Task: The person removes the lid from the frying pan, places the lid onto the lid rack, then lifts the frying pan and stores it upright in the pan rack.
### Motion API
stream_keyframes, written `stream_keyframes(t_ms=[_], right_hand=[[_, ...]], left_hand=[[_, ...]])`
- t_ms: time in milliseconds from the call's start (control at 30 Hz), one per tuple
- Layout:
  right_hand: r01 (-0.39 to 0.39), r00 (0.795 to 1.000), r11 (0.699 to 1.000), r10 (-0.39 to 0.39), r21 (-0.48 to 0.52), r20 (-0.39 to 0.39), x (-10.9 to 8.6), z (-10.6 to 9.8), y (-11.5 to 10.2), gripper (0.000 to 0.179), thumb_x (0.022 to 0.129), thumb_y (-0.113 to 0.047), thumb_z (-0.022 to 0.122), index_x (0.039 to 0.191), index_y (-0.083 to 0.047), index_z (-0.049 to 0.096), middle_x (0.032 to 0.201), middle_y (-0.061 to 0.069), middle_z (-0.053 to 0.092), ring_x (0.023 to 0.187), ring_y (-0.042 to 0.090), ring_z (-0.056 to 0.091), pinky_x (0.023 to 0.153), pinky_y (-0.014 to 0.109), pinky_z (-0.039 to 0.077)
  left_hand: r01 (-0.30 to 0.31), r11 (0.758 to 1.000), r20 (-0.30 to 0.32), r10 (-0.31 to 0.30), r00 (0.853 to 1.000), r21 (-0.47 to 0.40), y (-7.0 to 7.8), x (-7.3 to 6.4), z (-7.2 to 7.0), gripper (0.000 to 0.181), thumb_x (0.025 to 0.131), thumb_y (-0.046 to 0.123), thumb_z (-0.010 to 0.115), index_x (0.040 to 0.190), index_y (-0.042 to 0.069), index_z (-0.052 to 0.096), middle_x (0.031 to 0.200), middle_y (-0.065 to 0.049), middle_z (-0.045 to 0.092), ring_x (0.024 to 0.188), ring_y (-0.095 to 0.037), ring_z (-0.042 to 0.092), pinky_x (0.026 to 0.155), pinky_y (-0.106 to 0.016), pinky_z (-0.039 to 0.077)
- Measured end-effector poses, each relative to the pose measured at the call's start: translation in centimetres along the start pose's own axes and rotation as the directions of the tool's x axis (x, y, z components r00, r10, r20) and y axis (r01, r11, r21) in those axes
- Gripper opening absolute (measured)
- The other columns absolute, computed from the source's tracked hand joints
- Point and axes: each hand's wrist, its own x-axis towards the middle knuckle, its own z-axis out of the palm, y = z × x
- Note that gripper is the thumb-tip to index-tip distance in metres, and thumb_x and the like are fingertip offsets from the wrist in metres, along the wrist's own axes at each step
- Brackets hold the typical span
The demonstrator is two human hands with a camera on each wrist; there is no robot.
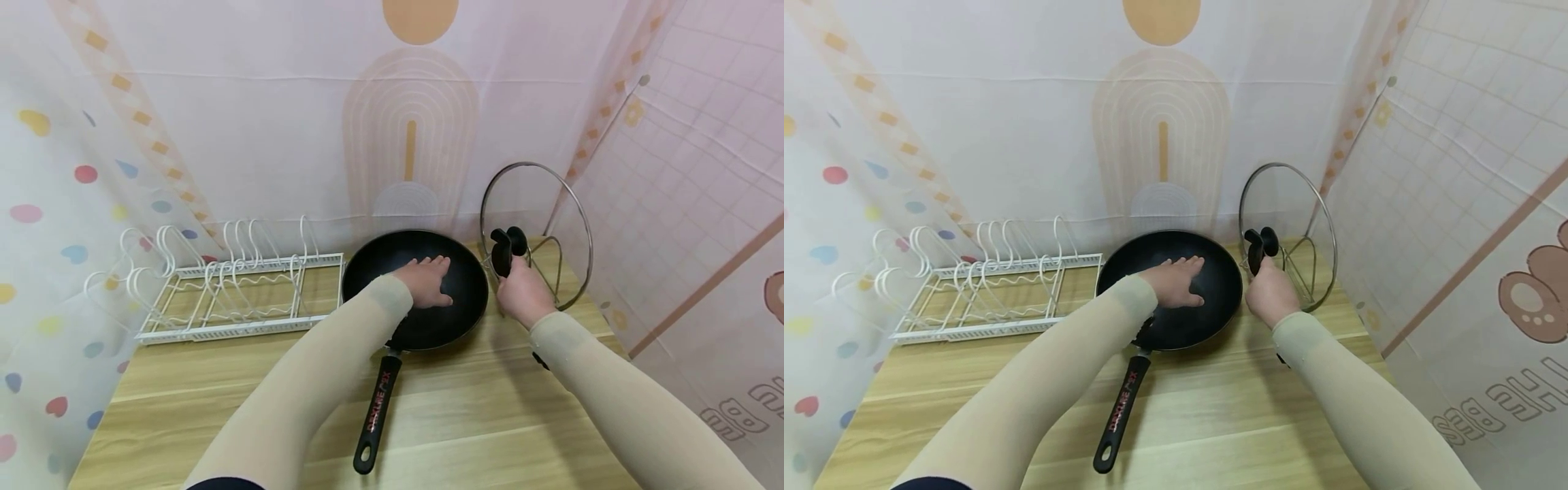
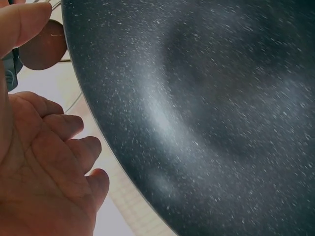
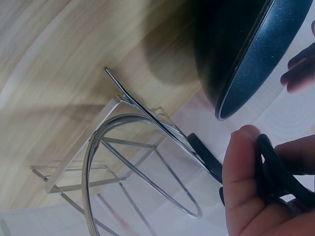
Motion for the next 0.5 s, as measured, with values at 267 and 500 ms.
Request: stream_keyframes(t_ms=[267, 500], right_hand=[[0.002, 1.000, 1.000, -0.002, 0.015, 0.002, -0.2, -0.2, -0.3, 0.059, 0.106, -0.019, 0.048, 0.153, 0.013, 0.033, 0.132, 0.037, 0.063, 0.117, 0.048, 0.066, 0.095, 0.060, 0.054], [0.050, 0.996, 0.997, -0.046, 0.051, -0.083, -0.7, -0.2, -0.5, 0.056, 0.102, -0.016, 0.053, 0.148, 0.013, 0.039, 0.135, 0.035, 0.057, 0.126, 0.052, 0.056, 0.106, 0.063, 0.047]], left_hand=[[0.037, 0.999, -0.009, -0.037, 0.999, -0.016, -1.7, -1.8, 0.4, 0.089, 0.105, 0.053, 0.058, 0.170, 0.012, 0.015, 0.178, -0.008, 0.013, 0.165, -0.030, 0.015, 0.134, -0.049, 0.011], [0.056, 0.998, -0.020, -0.057, 0.998, -0.030, -3.0, -3.5, 0.6, 0.088, 0.104, 0.054, 0.058, 0.170, 0.012, 0.016, 0.178, -0.008, 0.012, 0.165, -0.029, 0.013, 0.134, -0.049, 0.010]])
